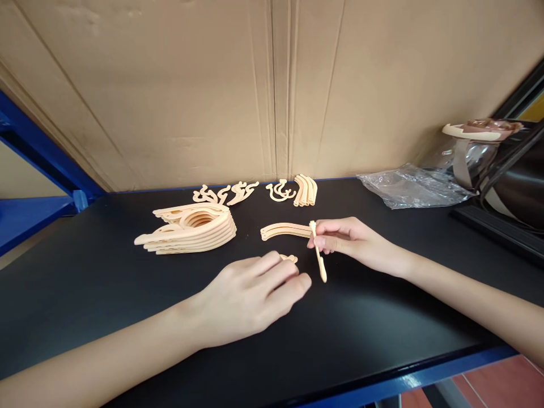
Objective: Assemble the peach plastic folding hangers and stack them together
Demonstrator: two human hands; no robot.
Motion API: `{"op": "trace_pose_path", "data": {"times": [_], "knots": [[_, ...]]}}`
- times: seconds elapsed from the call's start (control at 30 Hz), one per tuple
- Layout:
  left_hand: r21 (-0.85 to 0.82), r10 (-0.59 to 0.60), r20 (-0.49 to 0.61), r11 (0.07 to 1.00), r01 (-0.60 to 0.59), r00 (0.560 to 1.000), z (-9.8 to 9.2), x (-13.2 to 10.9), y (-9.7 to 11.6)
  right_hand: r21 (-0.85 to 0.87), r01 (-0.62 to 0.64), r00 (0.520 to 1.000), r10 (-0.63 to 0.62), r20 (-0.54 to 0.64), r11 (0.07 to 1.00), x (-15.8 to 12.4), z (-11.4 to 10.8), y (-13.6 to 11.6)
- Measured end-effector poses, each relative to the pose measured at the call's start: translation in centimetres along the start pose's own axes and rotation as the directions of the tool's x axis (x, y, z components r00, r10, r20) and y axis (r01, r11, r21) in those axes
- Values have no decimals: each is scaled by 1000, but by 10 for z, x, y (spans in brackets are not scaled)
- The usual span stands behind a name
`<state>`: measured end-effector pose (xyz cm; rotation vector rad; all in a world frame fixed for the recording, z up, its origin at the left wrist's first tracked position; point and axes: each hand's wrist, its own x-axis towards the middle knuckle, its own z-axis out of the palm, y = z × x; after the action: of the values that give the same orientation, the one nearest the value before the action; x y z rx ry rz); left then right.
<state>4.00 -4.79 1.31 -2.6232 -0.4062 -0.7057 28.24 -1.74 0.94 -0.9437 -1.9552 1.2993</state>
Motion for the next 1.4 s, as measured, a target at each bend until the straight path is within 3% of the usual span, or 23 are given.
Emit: {"op": "trace_pose_path", "data": {"times": [0.1,0.27,0.43,0.6,0.83,1.03,1.3,1.4], "knots": [[69,-96,100,994,89,990,5,-3,-2,-33,6,998,-8,-66,999,3,-8,6],[132,-173,152,979,154,973,12,-7,-2,-60,-14,994,7,-111,998,5,-13,12],[192,-269,173,953,235,948,11,-7,0,-84,-10,993,0,-118,996,5,-12,11],[293,-303,200,926,238,932,11,-8,-1,-102,-34,985,15,-174,994,6,-12,11],[344,-380,202,890,299,903,10,-5,-3,-94,39,977,-58,-203,995,6,-13,11],[251,-370,138,910,329,919,15,-7,-6,-57,1,968,-15,-252,998,7,-15,12],[176,-377,175,921,348,910,19,-10,-8,114,-24,935,63,-350,993,9,-18,15],[108,-320,194,946,304,927,17,-9,-8,185,-18,927,86,-366,983,10,-19,15]]}}
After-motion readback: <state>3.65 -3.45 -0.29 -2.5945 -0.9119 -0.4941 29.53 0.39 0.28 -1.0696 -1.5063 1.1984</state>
